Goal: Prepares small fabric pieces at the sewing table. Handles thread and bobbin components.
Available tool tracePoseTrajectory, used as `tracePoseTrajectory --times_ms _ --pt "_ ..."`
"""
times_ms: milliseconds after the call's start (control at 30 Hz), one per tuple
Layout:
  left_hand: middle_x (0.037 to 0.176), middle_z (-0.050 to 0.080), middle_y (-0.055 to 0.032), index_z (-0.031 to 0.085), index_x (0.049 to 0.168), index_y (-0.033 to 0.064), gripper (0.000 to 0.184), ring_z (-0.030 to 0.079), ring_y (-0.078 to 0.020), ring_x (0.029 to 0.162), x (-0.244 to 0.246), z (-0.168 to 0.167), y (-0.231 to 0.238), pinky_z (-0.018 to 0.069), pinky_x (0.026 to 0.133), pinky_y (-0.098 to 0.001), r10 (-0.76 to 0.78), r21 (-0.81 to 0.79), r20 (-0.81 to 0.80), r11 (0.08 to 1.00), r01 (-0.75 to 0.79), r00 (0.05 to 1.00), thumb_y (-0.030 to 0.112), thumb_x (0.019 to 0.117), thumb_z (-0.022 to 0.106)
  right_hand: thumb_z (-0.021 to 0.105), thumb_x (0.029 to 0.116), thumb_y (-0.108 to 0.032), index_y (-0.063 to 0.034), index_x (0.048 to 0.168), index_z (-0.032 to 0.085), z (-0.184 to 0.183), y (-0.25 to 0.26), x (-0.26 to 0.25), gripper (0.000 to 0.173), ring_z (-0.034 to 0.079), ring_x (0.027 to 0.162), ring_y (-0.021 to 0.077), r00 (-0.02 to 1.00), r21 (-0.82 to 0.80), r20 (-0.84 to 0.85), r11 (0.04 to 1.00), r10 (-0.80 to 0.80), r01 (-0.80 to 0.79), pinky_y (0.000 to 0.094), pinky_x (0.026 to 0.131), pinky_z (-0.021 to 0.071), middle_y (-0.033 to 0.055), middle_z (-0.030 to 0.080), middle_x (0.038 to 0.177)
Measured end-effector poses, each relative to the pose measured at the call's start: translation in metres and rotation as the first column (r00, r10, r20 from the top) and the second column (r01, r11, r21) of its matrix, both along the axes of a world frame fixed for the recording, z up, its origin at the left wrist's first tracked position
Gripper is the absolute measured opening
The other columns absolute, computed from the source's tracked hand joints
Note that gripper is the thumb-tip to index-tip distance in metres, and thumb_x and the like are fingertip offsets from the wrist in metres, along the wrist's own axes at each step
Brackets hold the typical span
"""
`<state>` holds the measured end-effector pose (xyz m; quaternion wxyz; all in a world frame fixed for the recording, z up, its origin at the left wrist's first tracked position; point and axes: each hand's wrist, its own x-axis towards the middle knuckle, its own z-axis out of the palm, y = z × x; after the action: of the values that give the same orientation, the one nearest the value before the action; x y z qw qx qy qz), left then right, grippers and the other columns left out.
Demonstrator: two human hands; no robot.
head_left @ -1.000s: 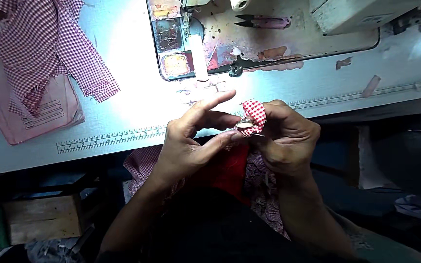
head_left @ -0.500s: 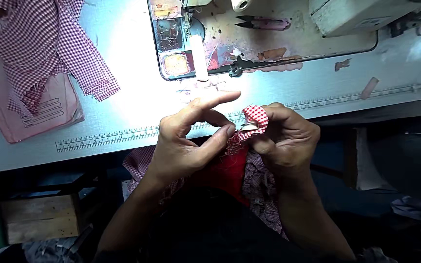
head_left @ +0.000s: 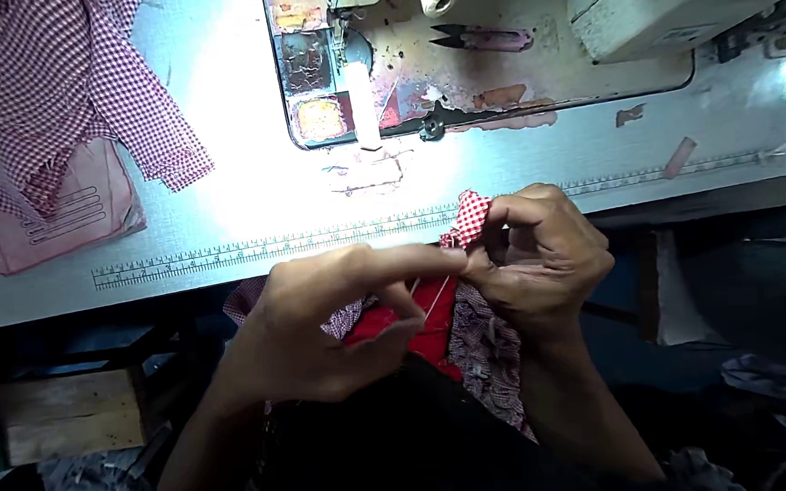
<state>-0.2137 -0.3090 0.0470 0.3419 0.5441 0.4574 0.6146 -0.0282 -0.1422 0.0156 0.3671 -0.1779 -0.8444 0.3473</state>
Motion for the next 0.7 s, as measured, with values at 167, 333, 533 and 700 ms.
tracePoseTrajectory --times_ms 167,333,533,700 --pt "0.098 0.073 0.0047 0.056 0.145 0.017 0.063 0.066 -0.0066 0.077 -0.02 -0.005 -0.022 0.0542 0.064 -0.0302 -0.283 -0.372 -0.534 0.925 0.08 0.797 0.056 0.0961 0.061 0.079 0.0871 -0.016 -0.0094 0.112 0.067 0.0 0.001 0.0 0.029 0.064 0.096 -0.0002 0.99 -0.202 -0.118 0.974 0.078 -0.101 0.0175 0.082 0.059 -0.0078 0.063 0.104" --pt "0.115 0.072 -0.0041 0.066 0.131 0.0033 0.039 0.07 -0.0107 0.103 -0.022 0.001 0.009 0.0613 0.087 -0.0287 0.111 -0.259 -0.348 0.943 -0.21 0.931 0.026 0.0999 0.066 0.08 0.0892 -0.019 -0.0126 0.114 0.069 0.002 -0.003 -0.005 0.028 0.064 0.097 -0.0004 0.971 -0.347 -0.168 0.912 0.169 -0.219 0.0166 0.082 0.0587 -0.0102 0.063 0.106" --pt "0.098 0.075 -0.0061 0.072 0.109 -0.0048 0.022 0.072 -0.0106 0.088 0.0 -0.011 0.036 0.0636 0.08 -0.0271 0.094 -0.11 -0.006 0.989 -0.094 0.996 0.003 0.0891 0.076 0.078 0.0906 -0.012 -0.0126 0.117 0.071 0.002 -0.009 -0.01 0.027 0.065 0.1 0.0016 0.955 -0.436 -0.219 0.856 0.2 -0.279 0.0191 0.086 0.0585 -0.0088 0.066 0.109" --pt "0.093 0.076 -0.0074 0.075 0.103 -0.0059 0.017 0.074 -0.0109 0.085 0.004 -0.017 0.035 0.0644 0.078 -0.0262 0.19 -0.087 0.0 0.978 -0.189 0.982 -0.002 0.0865 0.077 0.077 0.0911 -0.007 -0.0119 0.108 0.074 -0.001 -0.01 -0.012 0.018 0.068 0.1 0.0041 0.956 -0.434 -0.24 0.863 0.167 -0.259 0.0205 0.085 0.0592 -0.0059 0.071 0.108"
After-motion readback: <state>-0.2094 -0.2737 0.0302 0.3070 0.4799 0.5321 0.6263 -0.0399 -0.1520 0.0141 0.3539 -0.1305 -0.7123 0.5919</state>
